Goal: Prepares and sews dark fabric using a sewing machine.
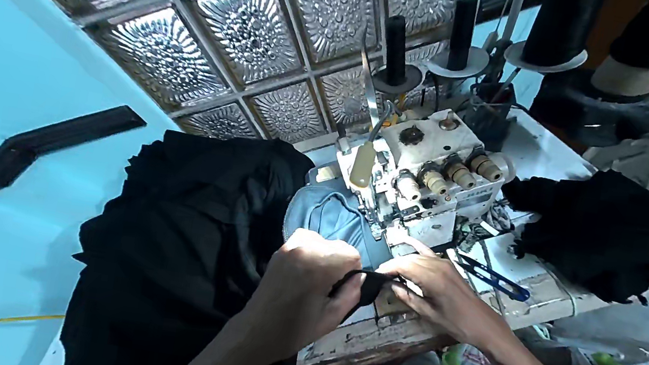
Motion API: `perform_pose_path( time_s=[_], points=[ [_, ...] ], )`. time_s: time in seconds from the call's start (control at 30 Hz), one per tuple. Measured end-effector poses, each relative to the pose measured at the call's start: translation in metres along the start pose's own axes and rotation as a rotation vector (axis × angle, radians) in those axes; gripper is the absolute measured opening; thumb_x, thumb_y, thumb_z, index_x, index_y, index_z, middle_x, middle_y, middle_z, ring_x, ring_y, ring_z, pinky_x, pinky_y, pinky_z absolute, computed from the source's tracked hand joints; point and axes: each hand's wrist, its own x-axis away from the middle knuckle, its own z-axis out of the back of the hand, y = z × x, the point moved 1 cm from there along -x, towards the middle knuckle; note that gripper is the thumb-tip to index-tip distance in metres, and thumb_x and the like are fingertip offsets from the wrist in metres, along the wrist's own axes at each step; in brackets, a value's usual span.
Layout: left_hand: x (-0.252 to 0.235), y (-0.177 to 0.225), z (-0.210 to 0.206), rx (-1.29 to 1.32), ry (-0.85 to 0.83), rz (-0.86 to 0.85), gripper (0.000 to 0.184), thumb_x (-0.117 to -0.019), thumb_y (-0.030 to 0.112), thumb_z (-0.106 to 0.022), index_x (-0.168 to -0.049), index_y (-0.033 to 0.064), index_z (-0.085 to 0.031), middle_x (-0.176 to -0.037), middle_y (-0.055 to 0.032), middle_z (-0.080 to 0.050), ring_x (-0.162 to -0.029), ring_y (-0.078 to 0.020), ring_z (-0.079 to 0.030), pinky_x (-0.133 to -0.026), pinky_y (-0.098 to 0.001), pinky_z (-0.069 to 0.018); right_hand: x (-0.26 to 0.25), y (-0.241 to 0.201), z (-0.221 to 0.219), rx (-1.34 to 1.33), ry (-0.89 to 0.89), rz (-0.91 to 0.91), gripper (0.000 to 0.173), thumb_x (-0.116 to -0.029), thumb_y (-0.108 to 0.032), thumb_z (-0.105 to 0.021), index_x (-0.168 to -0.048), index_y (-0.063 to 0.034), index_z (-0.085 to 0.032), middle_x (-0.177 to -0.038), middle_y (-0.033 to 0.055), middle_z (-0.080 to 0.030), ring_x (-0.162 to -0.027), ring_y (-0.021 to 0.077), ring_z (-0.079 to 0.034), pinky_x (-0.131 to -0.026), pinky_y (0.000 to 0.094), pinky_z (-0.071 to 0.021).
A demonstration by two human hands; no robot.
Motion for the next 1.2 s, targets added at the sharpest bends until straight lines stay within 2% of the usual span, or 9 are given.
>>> perform_pose_path(
  time_s=[0.13, 0.33, 0.5, 0.67, 0.77, 0.9, 1.0, 1.1, 1.2],
  points=[
    [0.003, 0.008, -0.015, -0.031, 0.051, 0.022, 0.023, -0.0923, 0.022, -0.059, -0.078, 0.0083, -0.071, -0.071, -0.0063, -0.068, -0.071, -0.0213, -0.067, -0.072, -0.0402, -0.0488, 0.001, -0.001, 0.0, 0.007, 0.006, -0.002, 0.015, -0.0953, -0.008, -0.061, -0.102, -0.0031, -0.074, -0.095, 0.0086, -0.077, -0.092, 0.0193, -0.074, -0.104, 0.0415, -0.0484],
    [0.015, 0.017, -0.036, -0.001, 0.043, -0.03, 0.021, -0.0908, 0.022, -0.059, -0.075, 0.0113, -0.069, -0.066, -0.0026, -0.063, -0.067, -0.0188, -0.062, -0.082, -0.0389, -0.0464, 0.025, -0.015, -0.007, -0.056, 0.03, -0.034, 0.013, -0.0972, -0.01, -0.061, -0.1, -0.0035, -0.072, -0.088, 0.0055, -0.075, -0.087, 0.0131, -0.073, -0.116, 0.0408, -0.0387],
    [0.016, 0.018, -0.049, -0.1, 0.077, -0.016, 0.021, -0.0892, 0.022, -0.06, -0.076, 0.0112, -0.071, -0.065, -0.0032, -0.062, -0.067, -0.0217, -0.063, -0.081, -0.0408, -0.0474, 0.023, -0.011, -0.013, -0.042, 0.11, -0.072, 0.009, -0.0948, -0.007, -0.062, -0.099, -0.004, -0.07, -0.09, 0.0055, -0.075, -0.09, 0.0114, -0.072, -0.116, 0.0396, -0.0396],
    [0.014, 0.01, -0.056, -0.17, 0.127, 0.034, 0.022, -0.0903, 0.018, -0.059, -0.091, 0.0105, -0.079, -0.071, -0.0063, -0.064, -0.071, -0.0269, -0.064, -0.08, -0.0461, -0.049, 0.01, -0.003, -0.026, 0.193, 0.261, -0.036, 0.009, -0.0924, -0.008, -0.063, -0.098, -0.0065, -0.07, -0.094, 0.0064, -0.075, -0.095, 0.0175, -0.072, -0.115, 0.0518, -0.0356],
    [0.013, 0.002, -0.063, -0.152, 0.142, 0.062, 0.023, -0.0933, 0.017, -0.058, -0.097, 0.009, -0.08, -0.076, -0.0095, -0.068, -0.075, -0.0303, -0.067, -0.077, -0.0486, -0.0514, 0.005, 0.002, -0.035, 0.424, 0.364, -0.025, 0.008, -0.0941, -0.014, -0.064, -0.097, -0.0109, -0.071, -0.084, 0.0032, -0.072, -0.088, 0.0193, -0.069, -0.111, 0.0519, -0.0365],
    [0.005, -0.015, -0.071, -0.09, 0.123, 0.17, 0.022, -0.0934, 0.011, -0.059, -0.1, 0.0062, -0.079, -0.082, -0.0126, -0.07, -0.079, -0.0336, -0.069, -0.068, -0.0491, -0.0532, -0.004, 0.002, -0.045, 0.664, 0.421, -0.036, 0.009, -0.0939, -0.014, -0.066, -0.094, -0.0114, -0.075, -0.082, 0.0029, -0.074, -0.087, 0.0234, -0.069, -0.107, 0.0502, -0.0403],
    [-0.003, -0.029, -0.075, -0.138, 0.079, 0.232, 0.021, -0.0929, 0.009, -0.059, -0.099, 0.0037, -0.079, -0.083, -0.0147, -0.069, -0.079, -0.0363, -0.069, -0.063, -0.0517, -0.0519, -0.001, -0.005, -0.049, 0.686, 0.403, -0.031, 0.012, -0.095, -0.014, -0.063, -0.091, -0.0115, -0.075, -0.084, 0.004, -0.074, -0.092, 0.0252, -0.07, -0.107, 0.0503, -0.0418],
    [-0.01, -0.03, -0.074, -0.199, 0.027, 0.301, 0.019, -0.0923, 0.01, -0.064, -0.103, 0.0012, -0.077, -0.088, -0.0183, -0.071, -0.083, -0.0395, -0.071, -0.064, -0.0549, -0.0523, 0.017, -0.018, -0.043, 0.62, 0.347, -0.066, 0.013, -0.0985, -0.016, -0.059, -0.094, -0.0149, -0.071, -0.086, -0.0004, -0.075, -0.104, 0.0223, -0.069, -0.113, 0.0495, -0.0359],
    [-0.009, -0.017, -0.072, -0.208, -0.051, 0.419, 0.017, -0.0936, 0.011, -0.066, -0.103, -0.0017, -0.073, -0.089, -0.0213, -0.069, -0.084, -0.0412, -0.069, -0.066, -0.0556, -0.0513, 0.049, -0.017, -0.021, 0.62, 0.338, -0.245, 0.014, -0.0913, -0.008, -0.062, -0.094, -0.0062, -0.075, -0.091, 0.009, -0.076, -0.102, 0.0347, -0.07, -0.102, 0.0587, -0.0465]
  ],
)
